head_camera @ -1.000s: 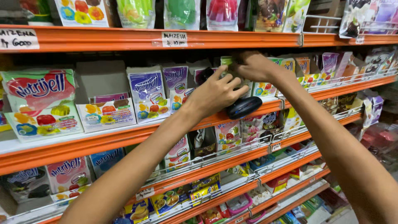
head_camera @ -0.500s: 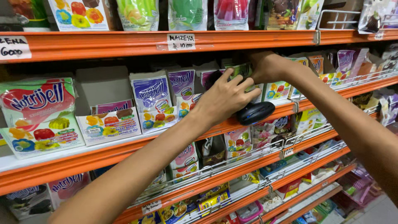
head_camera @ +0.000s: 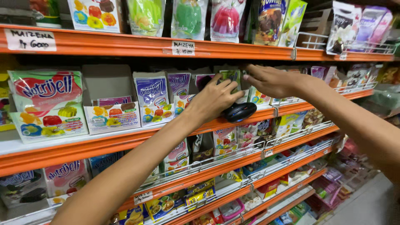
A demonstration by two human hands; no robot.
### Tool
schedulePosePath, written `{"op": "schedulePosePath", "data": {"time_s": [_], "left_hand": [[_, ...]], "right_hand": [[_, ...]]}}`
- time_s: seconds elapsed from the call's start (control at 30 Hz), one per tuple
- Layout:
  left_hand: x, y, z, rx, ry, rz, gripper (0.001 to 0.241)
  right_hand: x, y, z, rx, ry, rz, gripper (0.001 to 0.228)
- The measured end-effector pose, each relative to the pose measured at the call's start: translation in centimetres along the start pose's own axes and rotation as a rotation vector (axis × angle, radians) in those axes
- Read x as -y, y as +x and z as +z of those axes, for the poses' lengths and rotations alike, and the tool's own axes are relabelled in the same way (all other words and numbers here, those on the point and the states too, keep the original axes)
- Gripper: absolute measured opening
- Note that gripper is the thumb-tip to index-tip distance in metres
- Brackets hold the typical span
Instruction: The person scans packets of dessert mix using a handheld scanner and places them onto a shelf, then picks up more packets from a box on the floor to continue scanning and shelving them.
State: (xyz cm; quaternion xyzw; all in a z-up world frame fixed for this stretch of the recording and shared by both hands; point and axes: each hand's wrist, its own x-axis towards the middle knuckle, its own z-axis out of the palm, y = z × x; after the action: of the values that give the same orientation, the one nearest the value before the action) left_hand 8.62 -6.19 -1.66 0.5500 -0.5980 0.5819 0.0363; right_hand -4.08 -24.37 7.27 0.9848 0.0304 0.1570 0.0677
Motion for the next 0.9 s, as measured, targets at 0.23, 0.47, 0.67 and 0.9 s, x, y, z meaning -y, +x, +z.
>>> {"op": "schedulePosePath", "data": {"time_s": [0.23,0.47,0.67,0.9], "left_hand": [[-0.1,0.0,-1.3,-0.06,0.256,0.128,0.017],[-8.6,-0.5,-5.0,-0.145,-0.107,-0.113,0.024],[-29.0,-5.9,-5.5,0.154,-1.183,-0.64,0.05],[-53.2,-16.8,-5.4,0.585,-1.477,-0.783,0.041]], "right_hand": [[3.3,-8.4,-1.8,0.305,-0.003,0.244,0.071],[6.4,-23.3,9.1,0.233,0.276,0.296,0.091],[12.2,-29.7,33.7,-0.796,1.172,0.307,0.106],[23.3,-46.0,44.5,-0.781,1.584,1.511,0.084]]}}
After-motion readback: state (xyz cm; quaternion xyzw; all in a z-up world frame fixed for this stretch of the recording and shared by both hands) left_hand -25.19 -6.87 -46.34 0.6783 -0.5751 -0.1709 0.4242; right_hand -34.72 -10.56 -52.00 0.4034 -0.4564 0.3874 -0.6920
